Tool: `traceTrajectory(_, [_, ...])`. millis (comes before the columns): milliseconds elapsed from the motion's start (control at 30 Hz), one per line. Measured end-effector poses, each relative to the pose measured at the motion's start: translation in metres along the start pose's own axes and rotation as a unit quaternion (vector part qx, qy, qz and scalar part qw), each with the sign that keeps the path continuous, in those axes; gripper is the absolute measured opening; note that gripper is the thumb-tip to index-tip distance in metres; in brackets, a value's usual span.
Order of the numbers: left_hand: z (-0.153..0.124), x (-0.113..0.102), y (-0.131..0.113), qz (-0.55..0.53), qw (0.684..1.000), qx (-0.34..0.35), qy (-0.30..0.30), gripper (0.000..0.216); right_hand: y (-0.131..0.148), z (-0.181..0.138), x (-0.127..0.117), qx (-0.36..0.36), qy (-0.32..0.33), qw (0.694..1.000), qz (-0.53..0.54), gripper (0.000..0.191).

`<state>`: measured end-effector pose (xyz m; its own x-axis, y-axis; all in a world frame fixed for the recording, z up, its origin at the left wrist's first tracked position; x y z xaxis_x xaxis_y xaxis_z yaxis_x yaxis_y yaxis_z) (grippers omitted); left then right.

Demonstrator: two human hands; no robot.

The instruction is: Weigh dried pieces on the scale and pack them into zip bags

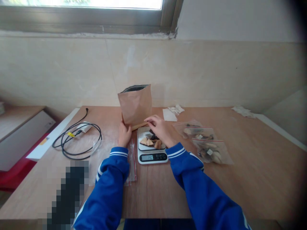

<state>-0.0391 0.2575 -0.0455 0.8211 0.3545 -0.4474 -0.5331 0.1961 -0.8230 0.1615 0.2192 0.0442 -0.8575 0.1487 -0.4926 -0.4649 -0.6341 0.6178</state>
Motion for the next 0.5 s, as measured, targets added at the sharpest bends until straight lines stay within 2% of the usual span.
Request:
traceTrajectory(133, [0.0, 0.0, -0.001, 0.005, 1.0, -0.001, -0.005, 0.042, -0.028, -0.031, -0.045, 0.059, -0.06, 0.996, -0.011, 0.016])
traceTrajectory(233, [0.001, 0.001, 0.0, 0.007, 1.0, -0.003, -0.003, 0.045, -0.061, -0.068, -0.073, 0.116, -0.055, 0.988, -0.09, 0.019])
traceTrajectory(300, [0.001, 0.001, 0.0, 0.007, 1.0, -0.004, -0.003, 0.045, -0.075, -0.09, -0.081, 0.141, -0.025, 0.981, -0.132, 0.021])
traceTrajectory(367, [0.002, 0.0, 0.001, 0.008, 1.0, -0.003, -0.008, 0.044, -0.075, -0.105, -0.082, 0.138, -0.002, 0.976, -0.17, 0.022])
traceTrajectory(500, [0.002, 0.0, 0.002, 0.019, 1.0, 0.005, -0.015, 0.042, -0.046, -0.123, -0.071, 0.09, 0.02, 0.973, -0.21, 0.02])
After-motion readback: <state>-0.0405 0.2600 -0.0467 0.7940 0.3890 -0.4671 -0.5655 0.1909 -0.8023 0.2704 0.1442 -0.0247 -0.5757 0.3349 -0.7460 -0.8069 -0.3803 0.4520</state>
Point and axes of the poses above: each hand's wrist, its own z-axis towards the middle knuckle, its own x-axis out of the palm, y = z × x, the point moved 5 cm from there along z, towards the middle knuckle, and after that the axes turned 5 degrees about -x, right-handed, at the moved point
